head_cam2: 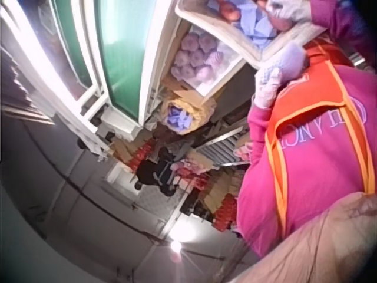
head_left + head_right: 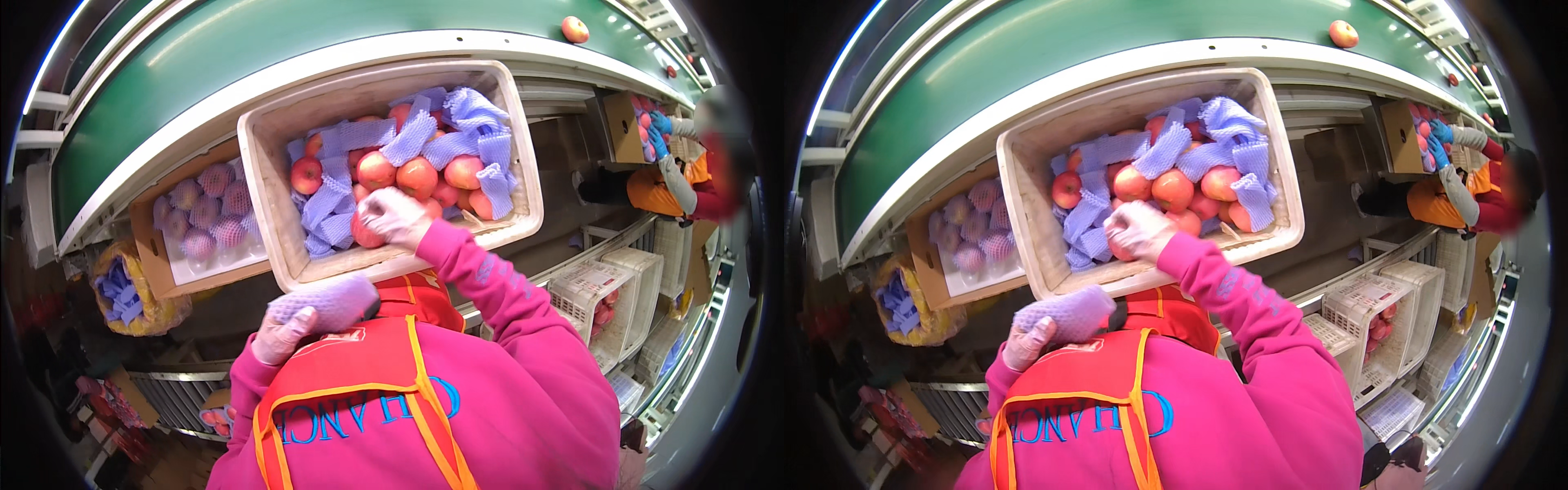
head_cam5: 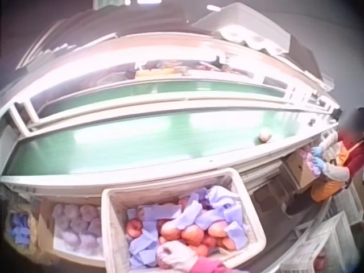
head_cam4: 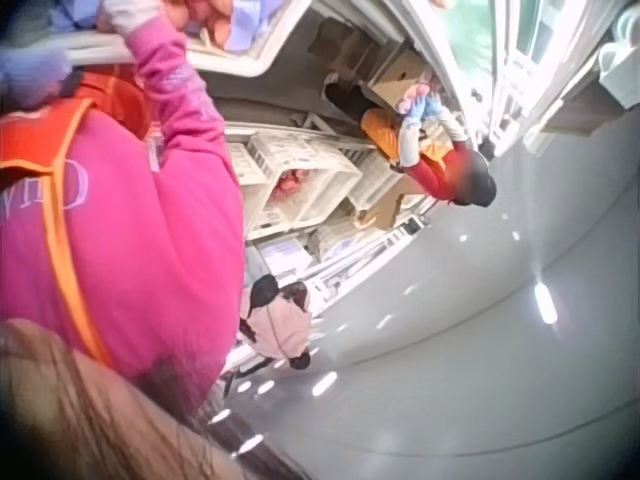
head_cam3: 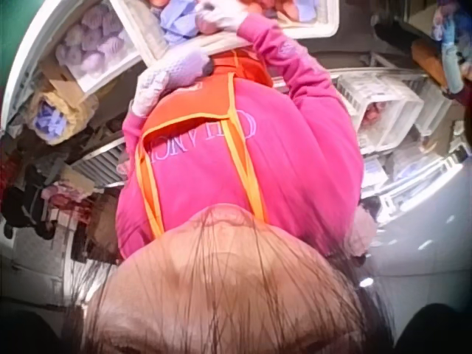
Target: The person picks apples from a conveyor belt and places them into a white bin. They then take apples from the bin, wrap each one in a purple foam net, and place the wrapped apples into a cardboard box. The person repeats this process continuously.
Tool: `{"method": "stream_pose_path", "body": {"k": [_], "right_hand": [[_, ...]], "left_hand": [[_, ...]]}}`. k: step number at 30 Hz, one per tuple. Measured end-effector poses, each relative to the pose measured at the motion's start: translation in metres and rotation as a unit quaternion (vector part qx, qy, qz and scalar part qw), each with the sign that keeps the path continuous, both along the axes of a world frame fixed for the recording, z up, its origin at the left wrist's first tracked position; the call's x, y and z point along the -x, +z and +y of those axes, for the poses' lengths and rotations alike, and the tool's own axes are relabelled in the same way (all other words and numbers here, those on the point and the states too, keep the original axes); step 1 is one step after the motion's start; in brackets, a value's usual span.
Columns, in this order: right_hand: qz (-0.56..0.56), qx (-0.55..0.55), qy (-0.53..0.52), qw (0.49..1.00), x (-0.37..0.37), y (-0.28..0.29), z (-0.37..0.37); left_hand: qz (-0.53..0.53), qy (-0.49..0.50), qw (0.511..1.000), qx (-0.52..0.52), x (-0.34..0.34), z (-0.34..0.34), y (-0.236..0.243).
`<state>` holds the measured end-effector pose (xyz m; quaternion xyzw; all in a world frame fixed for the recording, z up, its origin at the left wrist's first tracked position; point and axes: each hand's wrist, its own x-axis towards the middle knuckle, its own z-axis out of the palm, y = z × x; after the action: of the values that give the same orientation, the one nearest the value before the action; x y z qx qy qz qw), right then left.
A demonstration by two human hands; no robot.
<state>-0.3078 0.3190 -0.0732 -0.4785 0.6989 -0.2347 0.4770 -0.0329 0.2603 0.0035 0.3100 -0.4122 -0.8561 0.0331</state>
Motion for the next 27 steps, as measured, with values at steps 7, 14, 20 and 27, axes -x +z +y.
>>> {"method": "stream_pose_path", "body": {"k": [7,14,20,27], "right_hand": [[0.235,-0.160,0.280,0.917,-0.024,-0.066,-0.033],[-0.076,-0.258,-0.001,0.963,-0.045,-0.111,-0.082],[0.057,-0.007,0.189,0.980,0.019,-0.168,-0.076],[0.402,-0.122,0.156,0.894,-0.031,-0.257,-0.070]], "left_hand": [[-0.008,0.339,0.926,0.165,-0.038,-0.029,-0.020],[-0.026,0.352,0.920,0.167,-0.055,-0.023,-0.028],[-0.023,0.388,0.902,0.188,-0.074,-0.028,-0.035],[-0.048,0.383,0.902,0.194,-0.080,-0.023,-0.037]]}}
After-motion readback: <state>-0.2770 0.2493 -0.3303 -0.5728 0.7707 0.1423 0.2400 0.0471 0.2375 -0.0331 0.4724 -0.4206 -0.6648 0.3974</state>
